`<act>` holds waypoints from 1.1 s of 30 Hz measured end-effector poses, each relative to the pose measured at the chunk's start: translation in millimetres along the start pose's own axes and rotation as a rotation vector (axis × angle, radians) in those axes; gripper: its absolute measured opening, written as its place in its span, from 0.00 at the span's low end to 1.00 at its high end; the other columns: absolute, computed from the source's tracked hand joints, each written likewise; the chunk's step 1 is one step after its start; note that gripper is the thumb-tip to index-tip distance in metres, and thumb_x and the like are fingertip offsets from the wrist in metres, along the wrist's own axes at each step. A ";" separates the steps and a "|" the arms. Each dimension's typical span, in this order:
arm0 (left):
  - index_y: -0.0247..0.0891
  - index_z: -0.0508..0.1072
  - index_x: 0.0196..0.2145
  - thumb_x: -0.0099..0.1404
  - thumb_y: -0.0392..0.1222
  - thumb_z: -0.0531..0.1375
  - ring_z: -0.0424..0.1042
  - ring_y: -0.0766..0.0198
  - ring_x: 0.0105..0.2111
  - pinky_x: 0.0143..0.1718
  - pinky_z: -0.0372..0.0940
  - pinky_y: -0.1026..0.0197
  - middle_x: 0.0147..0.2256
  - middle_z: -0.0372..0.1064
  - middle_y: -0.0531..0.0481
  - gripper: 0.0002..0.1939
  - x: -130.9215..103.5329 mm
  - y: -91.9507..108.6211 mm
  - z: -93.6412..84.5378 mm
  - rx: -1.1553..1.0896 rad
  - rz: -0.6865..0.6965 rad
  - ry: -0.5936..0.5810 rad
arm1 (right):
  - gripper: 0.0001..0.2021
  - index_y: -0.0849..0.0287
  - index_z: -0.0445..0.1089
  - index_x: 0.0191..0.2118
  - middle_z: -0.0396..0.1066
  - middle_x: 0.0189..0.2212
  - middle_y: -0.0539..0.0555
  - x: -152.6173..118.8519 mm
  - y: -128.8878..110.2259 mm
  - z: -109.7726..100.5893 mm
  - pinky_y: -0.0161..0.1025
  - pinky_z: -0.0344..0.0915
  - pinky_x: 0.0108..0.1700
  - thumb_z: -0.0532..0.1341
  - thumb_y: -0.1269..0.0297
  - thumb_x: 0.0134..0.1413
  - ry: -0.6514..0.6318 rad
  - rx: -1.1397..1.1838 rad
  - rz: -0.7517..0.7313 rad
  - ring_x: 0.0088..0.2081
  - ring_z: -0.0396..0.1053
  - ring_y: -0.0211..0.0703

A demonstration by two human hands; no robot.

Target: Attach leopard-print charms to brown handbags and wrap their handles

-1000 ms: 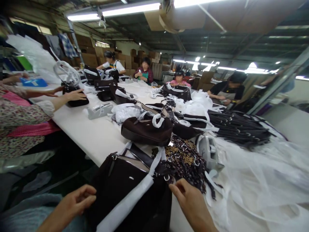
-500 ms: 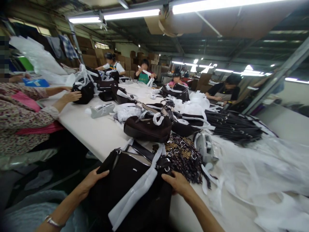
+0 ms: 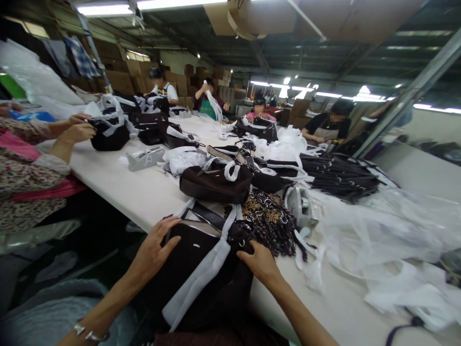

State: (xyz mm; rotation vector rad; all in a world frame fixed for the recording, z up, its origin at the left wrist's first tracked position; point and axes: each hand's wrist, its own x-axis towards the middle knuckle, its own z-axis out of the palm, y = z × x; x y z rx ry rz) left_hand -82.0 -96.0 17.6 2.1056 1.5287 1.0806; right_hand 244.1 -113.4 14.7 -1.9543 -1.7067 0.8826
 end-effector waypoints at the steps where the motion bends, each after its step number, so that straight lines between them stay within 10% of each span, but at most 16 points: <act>1: 0.44 0.65 0.58 0.69 0.41 0.54 0.60 0.54 0.61 0.64 0.54 0.47 0.59 0.62 0.44 0.20 7.0 17.3 7.2 -0.027 0.091 -0.087 | 0.15 0.60 0.75 0.39 0.78 0.36 0.57 -1.3 -0.3 0.4 0.41 0.65 0.41 0.61 0.56 0.49 0.011 0.003 -0.011 0.40 0.74 0.54; 5: 0.46 0.59 0.62 0.65 0.36 0.59 0.58 0.55 0.61 0.63 0.57 0.48 0.62 0.58 0.45 0.29 23.4 62.0 44.4 -0.037 0.331 -0.397 | 0.16 0.58 0.75 0.42 0.78 0.39 0.56 -5.9 -0.2 1.2 0.41 0.65 0.44 0.60 0.57 0.49 0.034 0.039 -0.051 0.42 0.74 0.53; 9: 0.43 0.62 0.59 0.63 0.32 0.61 0.65 0.54 0.53 0.56 0.64 0.48 0.53 0.66 0.45 0.28 18.9 65.0 67.8 0.051 0.349 -0.506 | 0.14 0.58 0.75 0.40 0.78 0.38 0.55 -5.1 4.3 3.0 0.41 0.65 0.43 0.60 0.57 0.50 0.027 0.096 -0.039 0.41 0.74 0.52; 15: 0.41 0.68 0.47 0.66 0.31 0.56 0.68 0.59 0.44 0.46 0.69 0.56 0.45 0.66 0.47 0.12 3.5 56.5 70.9 0.060 0.292 -0.463 | 0.15 0.59 0.75 0.41 0.77 0.37 0.55 0.9 16.2 6.9 0.42 0.65 0.43 0.61 0.56 0.50 -0.007 0.159 0.016 0.40 0.73 0.51; 33: 0.38 0.70 0.46 0.70 0.33 0.54 0.71 0.61 0.39 0.41 0.70 0.59 0.39 0.70 0.46 0.09 -13.6 50.1 82.7 0.112 0.378 -0.280 | 0.20 0.59 0.72 0.49 0.76 0.47 0.56 8.3 28.4 10.6 0.47 0.67 0.50 0.62 0.57 0.52 -0.119 0.436 0.075 0.49 0.71 0.54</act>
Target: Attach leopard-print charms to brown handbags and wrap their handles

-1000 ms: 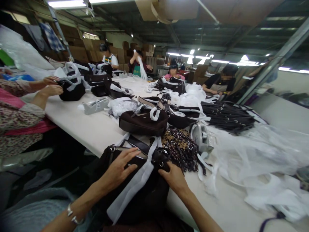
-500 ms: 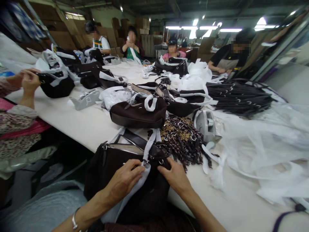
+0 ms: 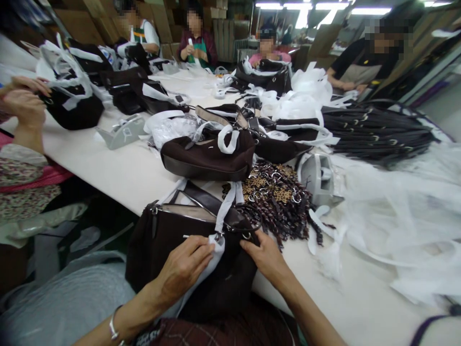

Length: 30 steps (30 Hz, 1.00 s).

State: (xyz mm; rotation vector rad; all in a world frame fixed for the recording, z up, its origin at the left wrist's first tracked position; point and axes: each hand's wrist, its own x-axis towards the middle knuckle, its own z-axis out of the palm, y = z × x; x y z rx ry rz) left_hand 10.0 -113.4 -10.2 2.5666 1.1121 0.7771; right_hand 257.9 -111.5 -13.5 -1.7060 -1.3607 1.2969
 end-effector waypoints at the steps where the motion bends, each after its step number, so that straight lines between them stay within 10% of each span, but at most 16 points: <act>1: 0.37 0.70 0.45 0.70 0.33 0.54 0.71 0.60 0.39 0.41 0.70 0.58 0.38 0.70 0.46 0.08 0.0 0.5 0.0 -0.002 0.000 0.007 | 0.20 0.59 0.72 0.50 0.76 0.48 0.55 0.1 1.5 0.8 0.46 0.67 0.51 0.62 0.57 0.52 -0.010 0.036 -0.008 0.49 0.71 0.53; 7: 0.36 0.69 0.44 0.70 0.32 0.54 0.71 0.58 0.44 0.46 0.71 0.56 0.46 0.71 0.43 0.08 4.9 2.1 1.0 0.010 -0.020 -0.008 | 0.20 0.58 0.71 0.50 0.76 0.45 0.55 -3.7 -12.1 -4.5 0.44 0.67 0.50 0.62 0.56 0.53 -0.013 -0.137 -0.072 0.48 0.72 0.52; 13: 0.36 0.70 0.45 0.69 0.32 0.55 0.71 0.58 0.43 0.46 0.71 0.54 0.48 0.72 0.46 0.08 8.8 1.3 1.4 0.024 0.026 -0.041 | 0.14 0.55 0.74 0.36 0.76 0.32 0.56 -39.4 -73.5 -14.8 0.42 0.63 0.35 0.61 0.50 0.56 0.310 -0.789 -0.265 0.32 0.73 0.50; 16: 0.35 0.69 0.47 0.68 0.31 0.55 0.70 0.58 0.44 0.46 0.70 0.55 0.47 0.72 0.44 0.10 9.7 2.6 1.0 0.006 0.029 -0.038 | 0.15 0.53 0.75 0.32 0.77 0.29 0.55 -36.8 -91.0 2.3 0.40 0.62 0.33 0.56 0.53 0.62 0.183 -0.715 -0.368 0.29 0.72 0.46; 22: 0.34 0.69 0.45 0.69 0.32 0.54 0.70 0.57 0.41 0.44 0.70 0.55 0.45 0.71 0.42 0.08 6.0 0.8 6.5 0.049 0.058 -0.041 | 0.15 0.57 0.74 0.23 0.77 0.24 0.59 12.6 -77.4 41.9 0.38 0.57 0.29 0.58 0.60 0.58 -0.017 -0.797 -0.110 0.26 0.72 0.45; 30: 0.36 0.69 0.42 0.70 0.34 0.53 0.68 0.58 0.38 0.40 0.68 0.55 0.44 0.72 0.45 0.06 11.4 -1.8 4.4 0.052 0.125 -0.108 | 0.12 0.56 0.64 0.19 0.61 0.12 0.44 25.2 -56.1 39.2 0.32 0.47 0.17 0.58 0.61 0.50 -0.108 -0.185 0.216 0.13 0.53 0.31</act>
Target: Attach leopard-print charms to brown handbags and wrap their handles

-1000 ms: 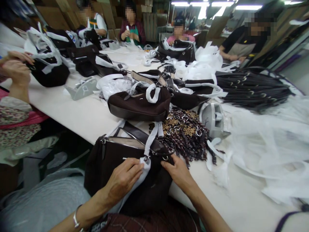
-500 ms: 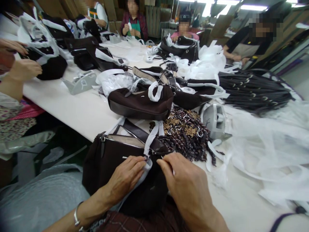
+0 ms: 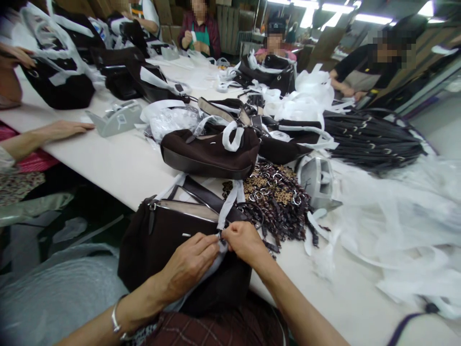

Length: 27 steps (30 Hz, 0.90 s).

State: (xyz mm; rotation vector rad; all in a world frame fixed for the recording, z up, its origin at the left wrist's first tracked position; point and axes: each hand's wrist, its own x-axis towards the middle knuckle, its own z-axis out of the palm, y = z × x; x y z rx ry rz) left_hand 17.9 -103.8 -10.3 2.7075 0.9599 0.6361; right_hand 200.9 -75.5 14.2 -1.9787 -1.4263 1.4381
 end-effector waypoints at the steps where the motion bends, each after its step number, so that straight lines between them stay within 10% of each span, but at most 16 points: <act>1: 0.36 0.69 0.42 0.70 0.34 0.54 0.68 0.58 0.38 0.40 0.69 0.55 0.43 0.72 0.45 0.05 0.5 0.4 -0.9 -0.014 -0.046 0.005 | 0.12 0.56 0.63 0.20 0.59 0.11 0.43 -0.4 2.6 -0.5 0.32 0.44 0.16 0.58 0.59 0.50 -0.027 0.106 0.017 0.12 0.50 0.30; 7: 0.38 0.68 0.38 0.67 0.40 0.58 0.70 0.58 0.35 0.39 0.69 0.55 0.34 0.70 0.49 0.04 -0.4 3.1 -3.0 -0.131 -0.240 -0.057 | 0.16 0.59 0.65 0.26 0.56 0.12 0.40 -8.2 7.4 -6.5 0.30 0.37 0.14 0.62 0.50 0.47 -0.165 0.498 0.009 0.10 0.44 0.26; 13: 0.40 0.68 0.44 0.65 0.32 0.58 0.69 0.60 0.49 0.51 0.67 0.58 0.50 0.68 0.46 0.10 3.6 3.5 -3.6 -0.385 -0.245 -0.002 | 0.18 0.60 0.65 0.28 0.57 0.13 0.40 -11.6 10.2 -10.1 0.29 0.39 0.14 0.63 0.48 0.49 -0.225 0.582 -0.013 0.10 0.47 0.25; 19: 0.39 0.70 0.41 0.66 0.42 0.56 0.69 0.66 0.28 0.30 0.64 0.64 0.31 0.72 0.54 0.08 21.9 -2.1 -18.3 -0.673 -0.570 -0.073 | 0.16 0.58 0.64 0.30 0.57 0.13 0.40 -8.2 17.5 -7.9 0.29 0.42 0.15 0.61 0.49 0.52 -0.229 0.606 -0.040 0.11 0.48 0.27; 23: 0.38 0.72 0.33 0.70 0.53 0.47 0.70 0.62 0.28 0.29 0.62 0.63 0.27 0.71 0.52 0.21 34.4 -1.8 -27.4 -0.748 -0.700 -0.196 | 0.10 0.56 0.62 0.28 0.57 0.14 0.41 -17.0 11.0 -0.7 0.30 0.46 0.16 0.56 0.58 0.56 -0.116 0.402 -0.029 0.12 0.51 0.30; 27: 0.40 0.75 0.35 0.65 0.58 0.54 0.74 0.55 0.36 0.38 0.65 0.60 0.33 0.76 0.51 0.19 36.1 -7.1 -12.0 -0.687 -0.697 -0.316 | 0.08 0.57 0.66 0.29 0.70 0.24 0.49 -31.6 4.9 4.5 0.34 0.59 0.30 0.56 0.64 0.59 0.271 -0.116 -0.304 0.26 0.67 0.38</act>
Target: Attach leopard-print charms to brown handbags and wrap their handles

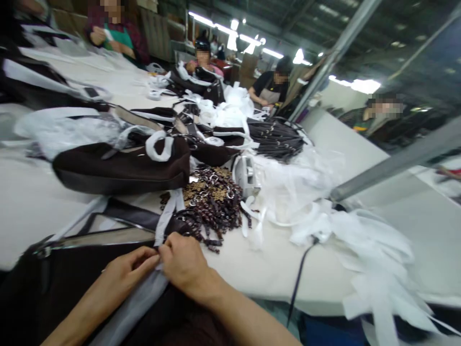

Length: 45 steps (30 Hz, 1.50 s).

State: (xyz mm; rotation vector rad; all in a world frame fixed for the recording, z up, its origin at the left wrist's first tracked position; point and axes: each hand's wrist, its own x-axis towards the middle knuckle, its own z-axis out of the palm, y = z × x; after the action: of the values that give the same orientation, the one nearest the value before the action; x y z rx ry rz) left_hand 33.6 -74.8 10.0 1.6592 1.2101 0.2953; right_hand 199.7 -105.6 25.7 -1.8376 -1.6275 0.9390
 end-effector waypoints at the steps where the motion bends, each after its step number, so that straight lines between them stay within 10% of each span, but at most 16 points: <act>1: 0.41 0.75 0.37 0.64 0.59 0.55 0.75 0.54 0.39 0.40 0.66 0.60 0.36 0.77 0.50 0.19 4.1 -4.4 2.7 0.017 0.007 0.005 | 0.08 0.58 0.68 0.32 0.72 0.27 0.51 -4.0 -0.4 -2.2 0.35 0.60 0.33 0.56 0.64 0.60 0.070 -0.087 -0.080 0.29 0.69 0.39; 7: 0.43 0.77 0.40 0.59 0.62 0.59 0.75 0.54 0.36 0.37 0.67 0.59 0.37 0.77 0.51 0.23 13.6 -13.8 11.6 0.116 -0.029 0.054 | 0.09 0.56 0.71 0.37 0.75 0.34 0.53 -45.7 35.7 -58.5 0.35 0.64 0.42 0.54 0.65 0.64 0.345 -0.085 -0.240 0.36 0.71 0.40; 14: 0.42 0.74 0.35 0.58 0.63 0.58 0.75 0.56 0.30 0.33 0.64 0.61 0.27 0.75 0.54 0.22 11.1 -1.0 14.0 0.107 -0.130 0.028 | 0.07 0.57 0.73 0.38 0.74 0.33 0.53 -85.7 129.7 -149.5 0.42 0.64 0.41 0.62 0.61 0.57 0.388 -0.340 0.254 0.35 0.71 0.46; 21: 0.41 0.72 0.37 0.61 0.63 0.56 0.74 0.57 0.31 0.34 0.63 0.62 0.29 0.76 0.53 0.22 7.4 1.6 14.1 0.129 -0.108 0.012 | 0.09 0.59 0.75 0.44 0.73 0.43 0.58 -71.0 133.5 -128.5 0.45 0.62 0.50 0.60 0.69 0.59 0.215 -0.675 -0.056 0.47 0.67 0.50; 30: 0.40 0.73 0.38 0.60 0.62 0.57 0.75 0.56 0.32 0.35 0.64 0.61 0.30 0.76 0.52 0.22 2.8 3.7 15.4 0.109 -0.085 0.068 | 0.12 0.63 0.75 0.36 0.74 0.36 0.60 -51.1 140.4 -129.2 0.38 0.63 0.41 0.54 0.77 0.60 -0.132 -0.916 -0.033 0.39 0.69 0.46; 45: 0.41 0.72 0.40 0.62 0.61 0.55 0.75 0.56 0.37 0.41 0.64 0.59 0.34 0.76 0.51 0.21 2.7 0.2 13.1 0.179 -0.051 0.044 | 0.12 0.59 0.75 0.35 0.77 0.34 0.56 -48.2 154.7 -163.0 0.34 0.63 0.38 0.53 0.72 0.63 -0.077 -0.904 -0.039 0.37 0.73 0.44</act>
State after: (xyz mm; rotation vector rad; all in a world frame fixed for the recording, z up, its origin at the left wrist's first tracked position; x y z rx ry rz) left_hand 43.9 -80.2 3.2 1.7790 1.3420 0.1969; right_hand 421.5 -165.3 19.5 -2.3051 -2.3603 0.2301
